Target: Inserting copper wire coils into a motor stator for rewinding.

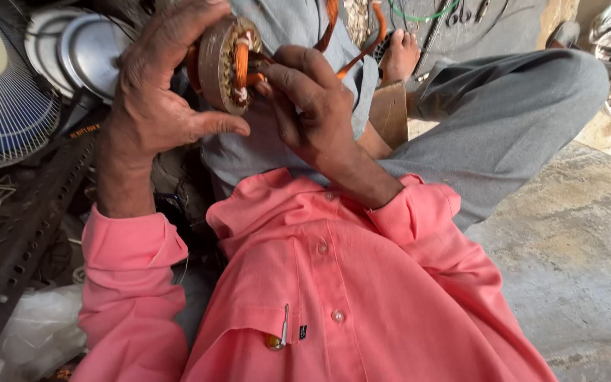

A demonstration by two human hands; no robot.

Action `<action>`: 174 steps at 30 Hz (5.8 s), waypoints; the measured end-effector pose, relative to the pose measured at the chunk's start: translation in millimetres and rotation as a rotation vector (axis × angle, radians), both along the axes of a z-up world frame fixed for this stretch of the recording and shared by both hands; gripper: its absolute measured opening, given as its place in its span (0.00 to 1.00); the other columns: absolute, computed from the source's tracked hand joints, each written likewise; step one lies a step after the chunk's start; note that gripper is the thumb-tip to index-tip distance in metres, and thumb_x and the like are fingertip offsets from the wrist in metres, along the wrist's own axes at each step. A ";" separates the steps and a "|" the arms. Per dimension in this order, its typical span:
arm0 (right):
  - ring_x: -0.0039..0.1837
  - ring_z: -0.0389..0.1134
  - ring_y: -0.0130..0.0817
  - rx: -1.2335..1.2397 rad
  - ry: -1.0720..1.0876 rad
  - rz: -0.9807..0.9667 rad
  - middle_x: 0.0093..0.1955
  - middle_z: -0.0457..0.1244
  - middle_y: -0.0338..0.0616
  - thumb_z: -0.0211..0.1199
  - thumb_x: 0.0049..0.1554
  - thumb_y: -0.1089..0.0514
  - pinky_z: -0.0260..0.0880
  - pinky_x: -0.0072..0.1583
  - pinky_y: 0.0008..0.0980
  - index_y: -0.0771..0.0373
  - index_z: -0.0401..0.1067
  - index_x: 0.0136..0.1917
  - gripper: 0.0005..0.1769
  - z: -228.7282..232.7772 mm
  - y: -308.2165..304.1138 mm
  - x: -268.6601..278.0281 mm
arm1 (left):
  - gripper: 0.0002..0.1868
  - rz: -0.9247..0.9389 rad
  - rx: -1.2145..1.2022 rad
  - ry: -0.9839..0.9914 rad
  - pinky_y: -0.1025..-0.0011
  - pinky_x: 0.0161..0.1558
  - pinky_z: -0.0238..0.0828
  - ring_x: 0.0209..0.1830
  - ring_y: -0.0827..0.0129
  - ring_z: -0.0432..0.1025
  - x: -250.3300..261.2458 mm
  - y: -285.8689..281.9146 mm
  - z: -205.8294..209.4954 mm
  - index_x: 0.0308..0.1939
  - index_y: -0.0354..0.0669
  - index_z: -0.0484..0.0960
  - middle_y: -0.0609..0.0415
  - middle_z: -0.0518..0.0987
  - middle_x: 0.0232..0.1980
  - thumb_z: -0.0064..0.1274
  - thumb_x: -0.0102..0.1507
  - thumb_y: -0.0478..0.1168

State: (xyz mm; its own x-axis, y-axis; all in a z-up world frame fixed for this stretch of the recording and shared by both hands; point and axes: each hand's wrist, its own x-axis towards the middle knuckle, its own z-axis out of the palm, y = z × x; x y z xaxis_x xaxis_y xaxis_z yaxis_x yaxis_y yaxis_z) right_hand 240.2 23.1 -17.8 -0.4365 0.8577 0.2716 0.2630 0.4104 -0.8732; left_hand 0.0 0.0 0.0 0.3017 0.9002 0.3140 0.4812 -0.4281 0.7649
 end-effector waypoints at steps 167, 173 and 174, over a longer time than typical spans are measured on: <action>0.39 0.66 0.41 0.570 -0.247 -0.497 0.41 0.63 0.45 0.65 0.66 0.66 0.63 0.42 0.39 0.62 0.74 0.57 0.06 69.5 41.5 77.0 | 0.26 0.147 -0.485 -1.441 0.64 0.58 0.76 0.49 0.62 0.77 122.7 38.6 52.9 0.68 0.36 0.69 0.47 0.80 0.48 0.58 0.67 0.26; 0.39 0.65 0.40 0.615 -0.305 -0.506 0.40 0.63 0.44 0.67 0.65 0.64 0.62 0.42 0.38 0.61 0.75 0.56 0.06 73.8 43.1 82.5 | 0.31 0.212 -0.320 -1.124 0.60 0.62 0.72 0.54 0.63 0.73 119.7 -3.7 63.5 0.72 0.39 0.65 0.48 0.77 0.53 0.57 0.66 0.31; 0.37 0.63 0.39 0.607 -0.339 -0.485 0.38 0.62 0.44 0.68 0.64 0.65 0.59 0.40 0.39 0.61 0.75 0.56 0.07 74.8 42.3 83.0 | 0.33 0.278 -0.153 -0.853 0.59 0.65 0.69 0.58 0.62 0.70 120.5 -8.3 74.7 0.73 0.39 0.62 0.47 0.74 0.57 0.58 0.65 0.33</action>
State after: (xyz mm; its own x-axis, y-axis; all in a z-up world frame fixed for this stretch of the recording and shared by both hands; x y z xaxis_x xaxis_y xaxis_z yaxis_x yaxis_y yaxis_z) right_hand 323.2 65.4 57.0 -0.1989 0.7190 0.6659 0.7388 0.5565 -0.3802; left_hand 120.5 -8.3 74.7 -0.2124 0.9560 0.2024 -0.2036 -0.2459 0.9477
